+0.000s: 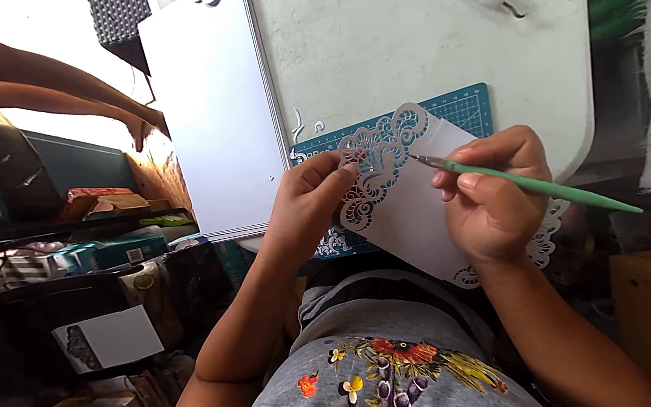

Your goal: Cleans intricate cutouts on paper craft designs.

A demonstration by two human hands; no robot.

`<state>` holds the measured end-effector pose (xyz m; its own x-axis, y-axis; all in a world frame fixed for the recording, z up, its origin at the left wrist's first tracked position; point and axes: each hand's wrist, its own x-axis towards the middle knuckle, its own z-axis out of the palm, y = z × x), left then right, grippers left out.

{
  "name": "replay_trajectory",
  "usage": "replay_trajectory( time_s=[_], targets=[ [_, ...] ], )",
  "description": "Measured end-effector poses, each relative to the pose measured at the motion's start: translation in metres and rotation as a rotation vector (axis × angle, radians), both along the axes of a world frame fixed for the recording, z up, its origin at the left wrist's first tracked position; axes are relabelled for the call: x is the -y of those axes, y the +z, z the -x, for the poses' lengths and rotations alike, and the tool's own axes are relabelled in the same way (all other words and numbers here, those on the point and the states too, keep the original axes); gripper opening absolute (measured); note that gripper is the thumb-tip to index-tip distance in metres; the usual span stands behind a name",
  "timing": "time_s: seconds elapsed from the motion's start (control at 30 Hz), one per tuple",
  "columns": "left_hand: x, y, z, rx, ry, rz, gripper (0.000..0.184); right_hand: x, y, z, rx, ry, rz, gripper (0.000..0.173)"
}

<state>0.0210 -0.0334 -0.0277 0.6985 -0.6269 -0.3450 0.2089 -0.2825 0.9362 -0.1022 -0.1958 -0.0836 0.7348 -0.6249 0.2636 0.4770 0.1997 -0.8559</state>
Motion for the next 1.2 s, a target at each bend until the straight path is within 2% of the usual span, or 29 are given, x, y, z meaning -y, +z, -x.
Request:
replay_trajectory(
  time_s=[0.3, 0.6, 0.7, 0.9, 1.2],
  targets=[
    [0.008, -0.002, -0.004, -0.013, 0.007, 0.027, 0.019, 0.002, 0.001, -0.002, 0.043, -0.003, -0.164, 0.023],
    [0.007, -0.005, -0.004, -0.033, -0.011, 0.018, 0.018, 0.001, 0.001, -0.003, 0.047, -0.008, -0.174, 0.024],
    [0.006, -0.005, -0.003, 0.0, -0.049, 0.04, 0.034, 0.0, 0.0, -0.001, 0.013, -0.013, -0.055, 0.024],
    [0.001, -0.004, -0.003, 0.071, -0.1, 0.015, 0.029, -0.012, 0.009, 0.003, -0.149, 0.04, 0.45, 0.009],
    [-0.001, -0.009, -0.003, 0.095, -0.094, 0.021, 0.027, -0.018, 0.009, -0.002, -0.236, -0.001, 0.62, 0.01]
  ],
)
